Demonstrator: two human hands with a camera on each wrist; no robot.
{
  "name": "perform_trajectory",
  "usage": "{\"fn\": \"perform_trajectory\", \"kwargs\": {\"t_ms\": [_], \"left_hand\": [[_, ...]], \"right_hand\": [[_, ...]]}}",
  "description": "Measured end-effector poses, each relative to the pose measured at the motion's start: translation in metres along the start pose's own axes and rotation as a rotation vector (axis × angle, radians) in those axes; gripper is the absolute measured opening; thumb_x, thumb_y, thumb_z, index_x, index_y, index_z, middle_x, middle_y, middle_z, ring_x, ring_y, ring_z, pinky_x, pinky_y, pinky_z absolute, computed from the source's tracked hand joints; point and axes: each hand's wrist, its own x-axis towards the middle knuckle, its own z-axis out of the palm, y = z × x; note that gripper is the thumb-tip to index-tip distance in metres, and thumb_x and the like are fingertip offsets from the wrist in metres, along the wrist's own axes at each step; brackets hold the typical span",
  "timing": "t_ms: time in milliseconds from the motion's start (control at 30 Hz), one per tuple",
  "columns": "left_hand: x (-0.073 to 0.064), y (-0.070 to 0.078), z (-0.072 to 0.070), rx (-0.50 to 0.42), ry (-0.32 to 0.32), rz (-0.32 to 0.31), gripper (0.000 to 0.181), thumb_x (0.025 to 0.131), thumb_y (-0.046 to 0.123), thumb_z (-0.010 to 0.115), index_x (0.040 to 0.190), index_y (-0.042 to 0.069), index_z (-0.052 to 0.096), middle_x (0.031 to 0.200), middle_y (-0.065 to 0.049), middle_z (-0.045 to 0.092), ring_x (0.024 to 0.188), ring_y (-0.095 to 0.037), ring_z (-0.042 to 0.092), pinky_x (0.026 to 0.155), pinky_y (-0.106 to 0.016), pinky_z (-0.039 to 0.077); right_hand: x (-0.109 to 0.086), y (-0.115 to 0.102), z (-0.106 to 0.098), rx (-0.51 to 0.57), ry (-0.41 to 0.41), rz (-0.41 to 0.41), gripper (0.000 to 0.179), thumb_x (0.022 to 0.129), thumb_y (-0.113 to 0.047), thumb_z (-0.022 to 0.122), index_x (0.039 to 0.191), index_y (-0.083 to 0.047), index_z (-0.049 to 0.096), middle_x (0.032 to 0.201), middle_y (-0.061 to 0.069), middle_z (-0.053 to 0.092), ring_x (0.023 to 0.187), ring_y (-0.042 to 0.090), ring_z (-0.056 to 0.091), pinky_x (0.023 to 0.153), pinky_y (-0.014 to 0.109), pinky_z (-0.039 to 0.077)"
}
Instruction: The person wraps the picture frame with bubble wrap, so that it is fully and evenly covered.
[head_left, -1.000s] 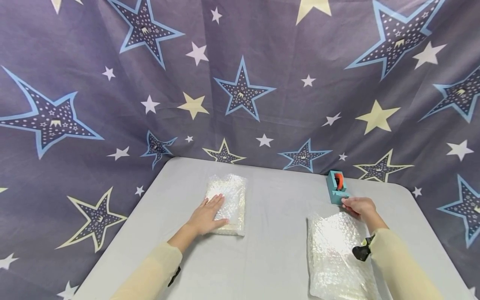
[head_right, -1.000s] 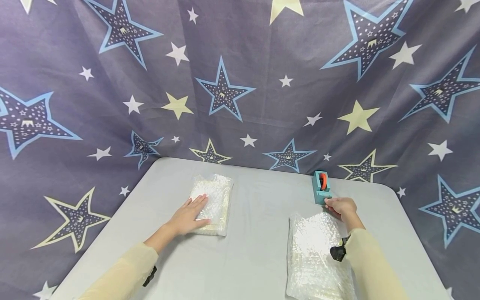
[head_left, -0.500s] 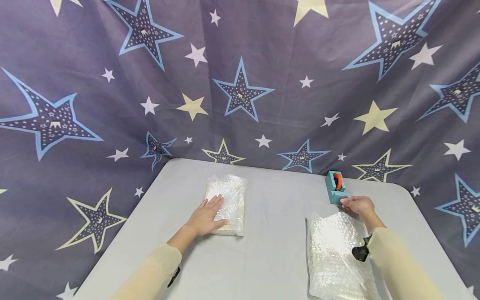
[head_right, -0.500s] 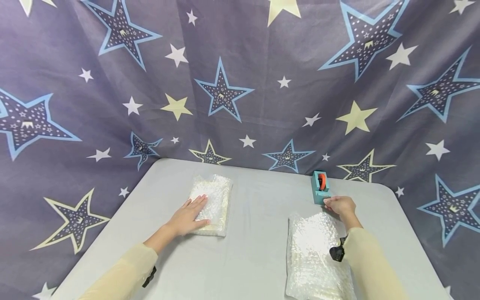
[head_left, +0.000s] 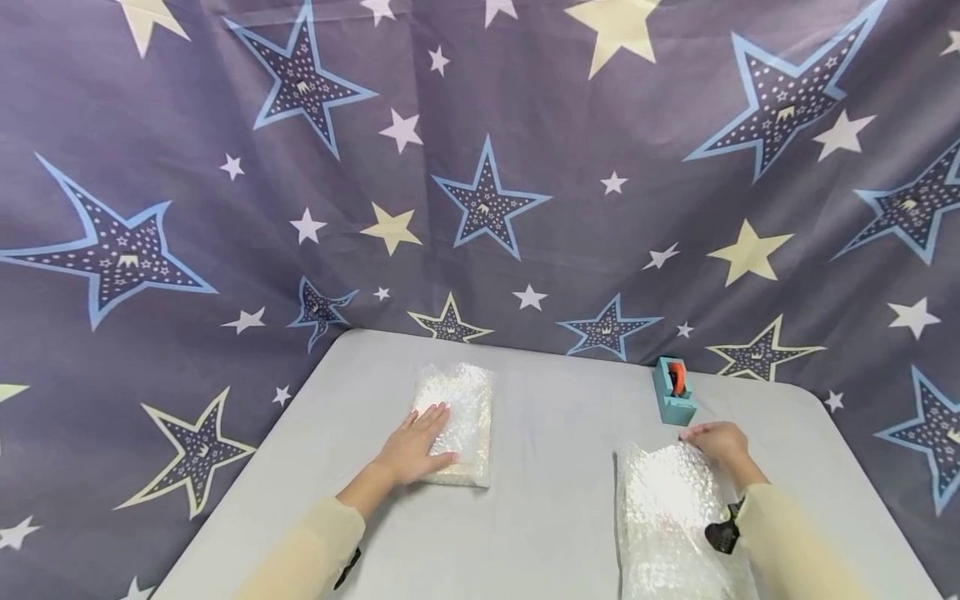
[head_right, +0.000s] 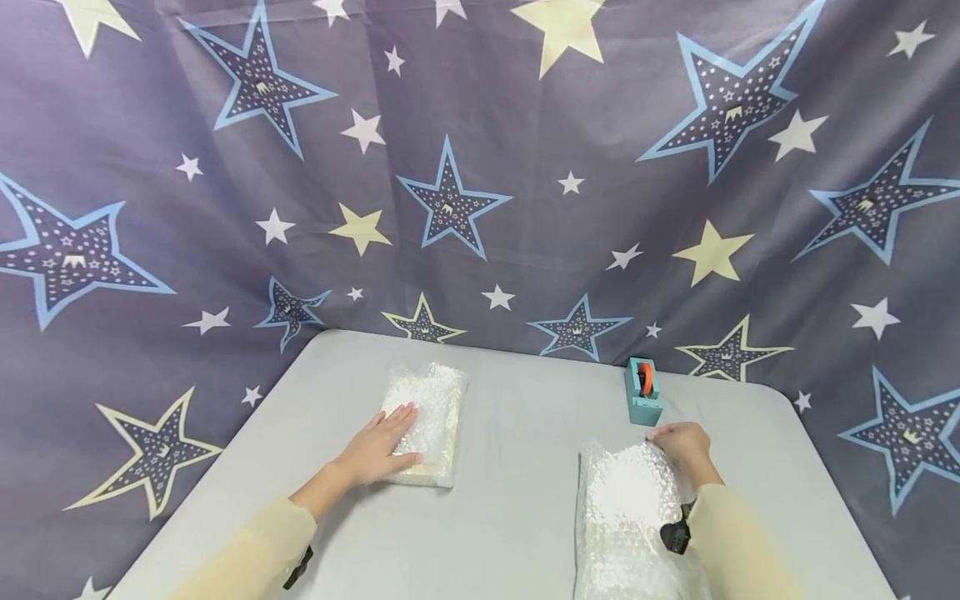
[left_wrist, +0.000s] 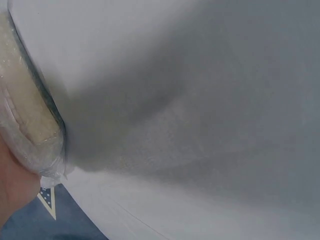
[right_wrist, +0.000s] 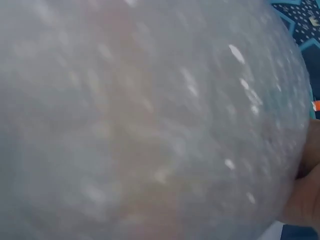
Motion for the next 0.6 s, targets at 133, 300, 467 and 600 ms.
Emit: {"fn": "perform_trajectory", "kwargs": {"t_ms": [133,300,467,600], "left_hand": [[0.003,0.002,0.004,0.009,0.03,0.012,0.081,0.091,0.052,0.053,0.146,-0.004,0.033,0.154,-0.022,0.034,0.144,-0.038,0.032,0.119,-0.058,0.02],[0.007,0.001,0.003,0.02,-0.008,-0.021,0.08,0.091,0.051,0.053,0.148,-0.001,0.031,0.157,-0.017,0.03,0.147,-0.034,0.027,0.121,-0.056,0.018],[0.007,0.0,0.004,0.041,-0.068,-0.038,0.082,0.091,0.054,0.051,0.15,0.001,0.029,0.159,-0.015,0.027,0.148,-0.032,0.026,0.122,-0.055,0.018],[0.005,0.0,0.005,0.034,-0.051,-0.039,0.082,0.091,0.054,0.052,0.149,0.001,0.03,0.158,-0.015,0.028,0.148,-0.032,0.026,0.122,-0.055,0.018]], "right_hand": [[0.001,0.009,-0.003,0.11,0.014,0.034,0.026,0.088,-0.028,0.068,0.091,-0.003,0.073,0.114,0.025,0.064,0.11,0.042,0.055,0.098,0.053,0.046],[0.003,0.006,-0.01,0.17,0.01,0.027,0.032,0.086,-0.03,0.07,0.098,0.0,0.072,0.108,0.022,0.067,0.104,0.036,0.059,0.091,0.048,0.05],[0.005,0.003,-0.014,0.197,-0.042,0.028,0.037,0.084,-0.028,0.074,0.104,0.001,0.069,0.081,0.001,0.071,0.077,0.013,0.062,0.07,0.028,0.051],[0.003,-0.005,-0.02,0.211,-0.098,0.002,0.03,0.083,-0.026,0.075,0.101,-0.002,0.072,0.072,-0.008,0.069,0.068,0.007,0.058,0.063,0.023,0.049]]}}
